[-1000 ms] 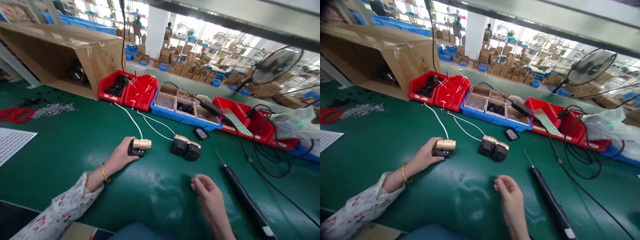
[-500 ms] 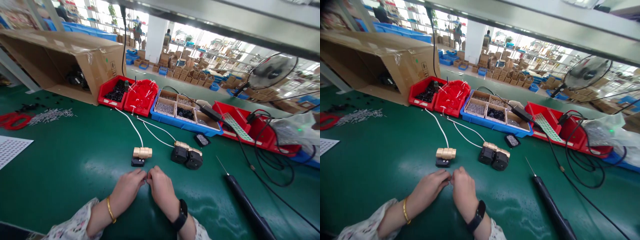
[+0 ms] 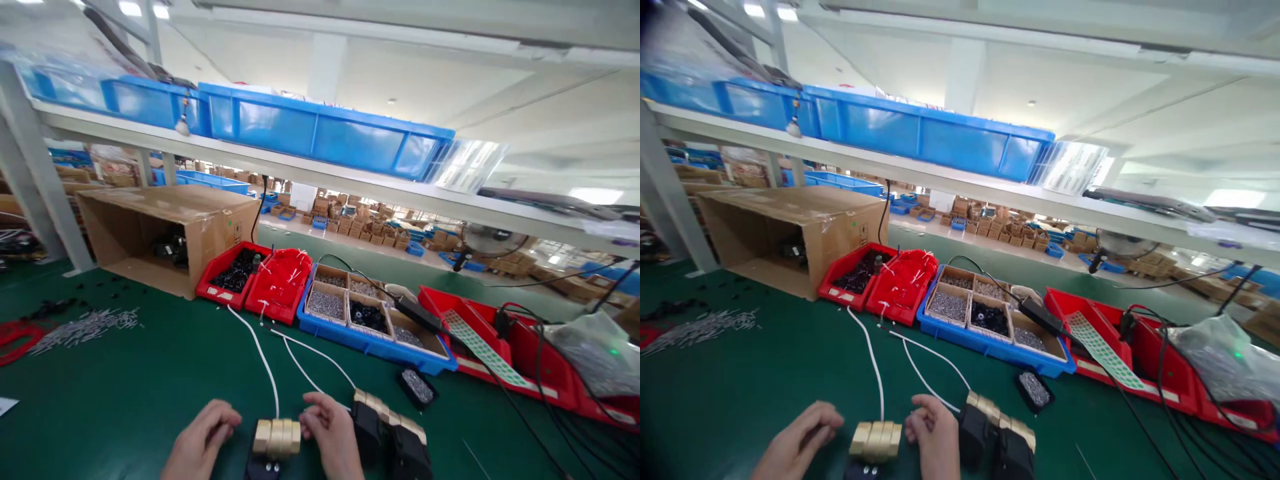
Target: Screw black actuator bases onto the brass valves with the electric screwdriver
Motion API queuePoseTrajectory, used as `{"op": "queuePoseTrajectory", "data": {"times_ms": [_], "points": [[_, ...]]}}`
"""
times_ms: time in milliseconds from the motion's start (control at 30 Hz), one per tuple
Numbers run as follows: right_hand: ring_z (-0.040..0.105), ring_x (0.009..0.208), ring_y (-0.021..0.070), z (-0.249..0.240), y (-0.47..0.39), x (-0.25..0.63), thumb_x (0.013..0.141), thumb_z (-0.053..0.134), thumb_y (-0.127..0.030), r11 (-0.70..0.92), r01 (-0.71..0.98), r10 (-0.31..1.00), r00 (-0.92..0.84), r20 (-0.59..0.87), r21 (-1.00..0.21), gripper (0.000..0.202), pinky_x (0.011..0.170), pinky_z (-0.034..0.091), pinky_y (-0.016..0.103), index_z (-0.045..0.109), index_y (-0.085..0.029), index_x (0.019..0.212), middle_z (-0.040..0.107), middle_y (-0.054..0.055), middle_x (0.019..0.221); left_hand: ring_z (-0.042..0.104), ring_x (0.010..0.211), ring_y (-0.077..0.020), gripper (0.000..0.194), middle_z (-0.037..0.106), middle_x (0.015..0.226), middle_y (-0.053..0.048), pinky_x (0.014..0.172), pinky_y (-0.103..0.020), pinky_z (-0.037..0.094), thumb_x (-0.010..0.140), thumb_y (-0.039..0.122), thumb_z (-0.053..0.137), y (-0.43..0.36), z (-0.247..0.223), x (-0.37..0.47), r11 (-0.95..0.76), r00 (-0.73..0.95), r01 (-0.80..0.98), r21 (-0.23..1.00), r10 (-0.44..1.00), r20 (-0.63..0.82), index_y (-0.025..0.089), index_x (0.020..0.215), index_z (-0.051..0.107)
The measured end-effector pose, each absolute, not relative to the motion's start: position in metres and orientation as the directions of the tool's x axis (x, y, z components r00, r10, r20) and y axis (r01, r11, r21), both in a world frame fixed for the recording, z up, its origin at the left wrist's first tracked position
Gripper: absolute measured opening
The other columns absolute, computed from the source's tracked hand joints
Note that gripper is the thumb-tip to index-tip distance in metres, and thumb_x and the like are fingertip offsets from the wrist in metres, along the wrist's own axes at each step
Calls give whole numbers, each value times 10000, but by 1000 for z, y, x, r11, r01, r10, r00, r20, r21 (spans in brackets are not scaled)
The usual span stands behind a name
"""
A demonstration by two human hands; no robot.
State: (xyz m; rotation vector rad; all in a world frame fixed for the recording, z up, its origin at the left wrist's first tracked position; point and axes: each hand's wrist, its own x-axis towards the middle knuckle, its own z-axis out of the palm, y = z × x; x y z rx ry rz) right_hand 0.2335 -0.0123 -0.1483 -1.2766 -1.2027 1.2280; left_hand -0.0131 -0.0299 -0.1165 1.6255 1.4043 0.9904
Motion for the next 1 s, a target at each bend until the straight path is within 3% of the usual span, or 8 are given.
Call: {"op": "queuePoseTrajectory", "data": {"times_ms": [100, 233, 333, 433, 700, 1000], "points": [[564, 585, 150, -157, 0, 218, 704, 645, -545, -45, -32, 999, 13, -45, -998, 419, 547, 444, 244, 527, -160, 816, 591, 50, 694, 600, 752, -207, 312, 620, 797, -65, 705, -291, 484, 712, 451, 535, -2, -102, -8, -27, 159, 320, 947, 987, -26, 170, 778, 652], [423, 465, 96, -167, 6, 214, 661, 689, -573, -9, -87, 1000, -18, -7, -996, 455, 439, 320, 200, 500, -179, 788, 454, -29, 589, 565, 624, -169, 421, 579, 645, -16, 626, -274, 448, 610, 512, 642, 14, -106, -1, 100, 184, 159, 982, 974, -129, 149, 820, 604], [401, 483, 99, -171, 9, 213, 659, 674, -585, 5, -115, 998, -64, 13, -993, 458, 449, 308, 208, 531, -179, 817, 459, -21, 609, 526, 552, -147, 506, 564, 579, -7, 571, -257, 409, 557, 618, 668, 17, -121, -2, 187, 150, 88, 978, 969, -198, 158, 740, 564], [430, 529, 96, -177, 14, 210, 638, 714, -458, -32, -123, 993, -118, -17, -992, 366, 512, 319, 209, 551, -158, 770, 495, -8, 619, 480, 499, -131, 531, 530, 528, 12, 527, -243, 376, 587, 684, 611, 16, -133, -3, 243, 95, 131, 961, 962, -256, 170, 708, 552], [544, 616, 123, -184, 21, 216, 579, 702, -260, -141, -101, 956, -272, -109, -985, 238, 580, 376, 211, 550, -143, 721, 579, 22, 690, 517, 660, -162, 232, 566, 675, -19, 641, -253, 397, 707, 370, 508, 5, -133, 10, -19, 143, 491, 871, 988, -59, 160, 640, 581], [516, 563, 112, -177, 9, 213, 629, 618, -253, -21, 39, 978, -208, -29, -999, 155, 542, 344, 206, 577, -149, 736, 572, 15, 653, 522, 686, -165, 249, 567, 702, -19, 648, -248, 398, 762, 373, 494, 4, -132, 19, -60, 160, 431, 901, 987, -11, 164, 659, 580]]}}
